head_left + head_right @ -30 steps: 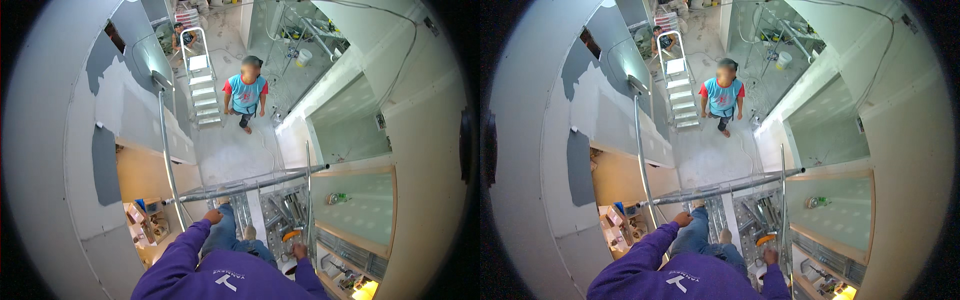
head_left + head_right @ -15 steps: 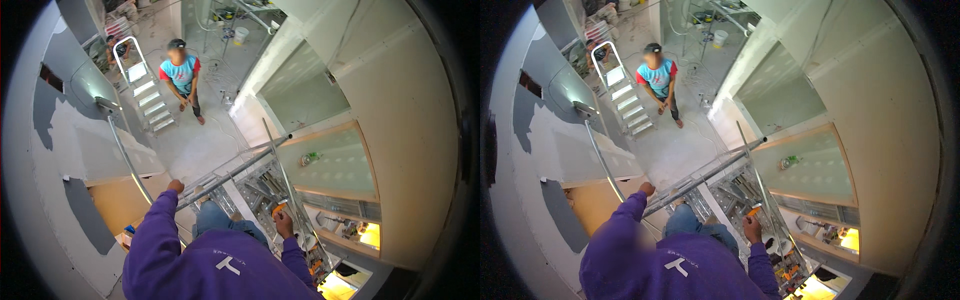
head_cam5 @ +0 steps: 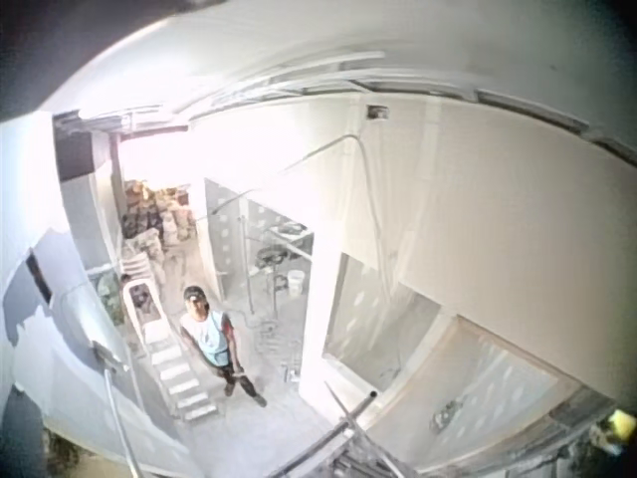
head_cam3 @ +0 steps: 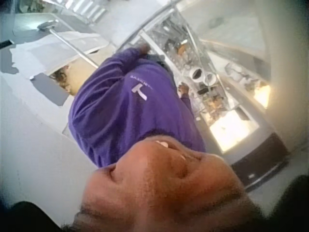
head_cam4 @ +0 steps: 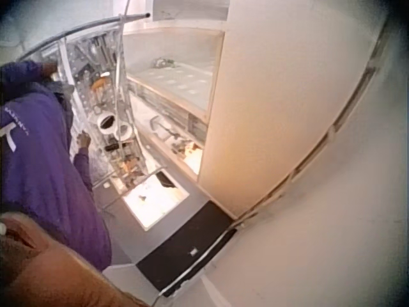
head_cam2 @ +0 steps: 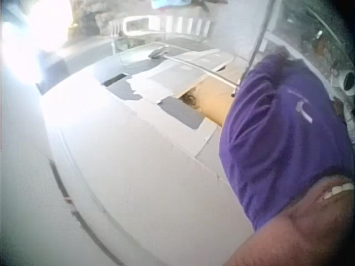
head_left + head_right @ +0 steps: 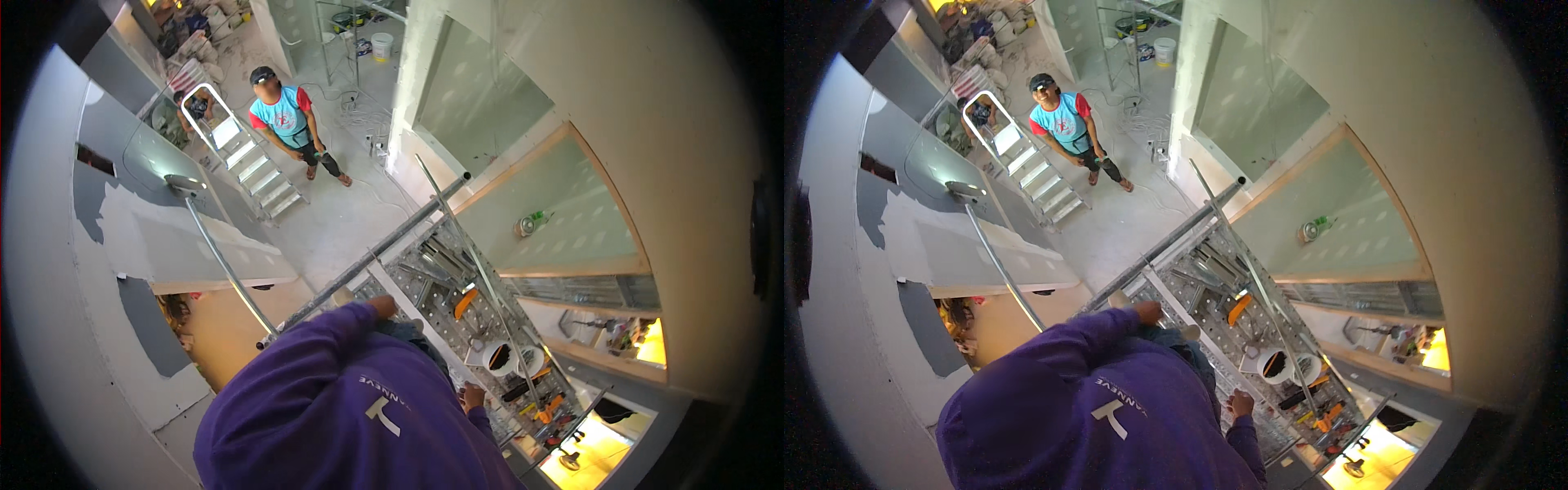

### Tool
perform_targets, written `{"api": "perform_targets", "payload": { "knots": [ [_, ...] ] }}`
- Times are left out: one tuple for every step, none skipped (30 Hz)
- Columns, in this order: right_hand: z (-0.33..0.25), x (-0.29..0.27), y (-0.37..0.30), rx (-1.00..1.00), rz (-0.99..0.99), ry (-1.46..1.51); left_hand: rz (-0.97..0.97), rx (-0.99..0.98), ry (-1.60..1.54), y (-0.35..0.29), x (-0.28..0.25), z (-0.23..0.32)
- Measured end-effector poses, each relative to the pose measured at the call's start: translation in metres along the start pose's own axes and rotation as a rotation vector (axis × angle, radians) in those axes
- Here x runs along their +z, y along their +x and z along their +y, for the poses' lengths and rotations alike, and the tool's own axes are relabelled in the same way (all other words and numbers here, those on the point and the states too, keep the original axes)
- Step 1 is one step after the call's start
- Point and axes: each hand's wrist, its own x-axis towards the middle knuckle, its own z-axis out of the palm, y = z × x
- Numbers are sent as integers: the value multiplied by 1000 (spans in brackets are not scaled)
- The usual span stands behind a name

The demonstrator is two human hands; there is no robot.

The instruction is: Installing metal tracks and drywall components for a ceiling fixture using a power drill and hand tools.

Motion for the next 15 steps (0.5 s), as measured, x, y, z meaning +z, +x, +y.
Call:
{"api": "perform_targets", "payload": {
  "knots": [
    [11,-14,14,7,-27,0,-45,14,-192,-6,20,25],
    [34,-34,34,-197,-10,-264,-29,-23,-94,-6,18,48],
    [62,-45,52,-412,-8,-538,-8,-76,-7,-13,18,62],
    [83,-46,64,-661,-29,-810,-8,93,-132,-2,25,40],
    [119,-40,92,-864,20,-1033,25,45,2,-18,-25,85],
    [140,-33,118,-972,37,-1115,78,-69,110,-64,-99,139],
    [133,-18,137,-1148,11,-1217,251,-14,-55,-65,-90,87],
    [127,-52,148,-1115,-41,-1194,464,-197,-338,-55,-59,69],
    [98,-53,160,-1126,-129,-1174,584,-174,-239,-59,-33,12],
    [75,-39,155,-1202,-73,-1228,659,-113,-106,-56,-17,-28],
    [66,-44,158,-1209,18,-1299,770,215,274,-80,-28,-34],
    [53,-50,164,-635,-141,-547,662,11,402,-101,-19,-46],
    [61,-49,174,-38,-210,234,596,-498,-351,-113,-47,13],
    [41,-61,187,-76,-315,308,491,-561,-223,-132,-36,-1],
    [27,-76,196,-111,-396,387,408,-634,-183,-143,-23,-3]
  ]
}}
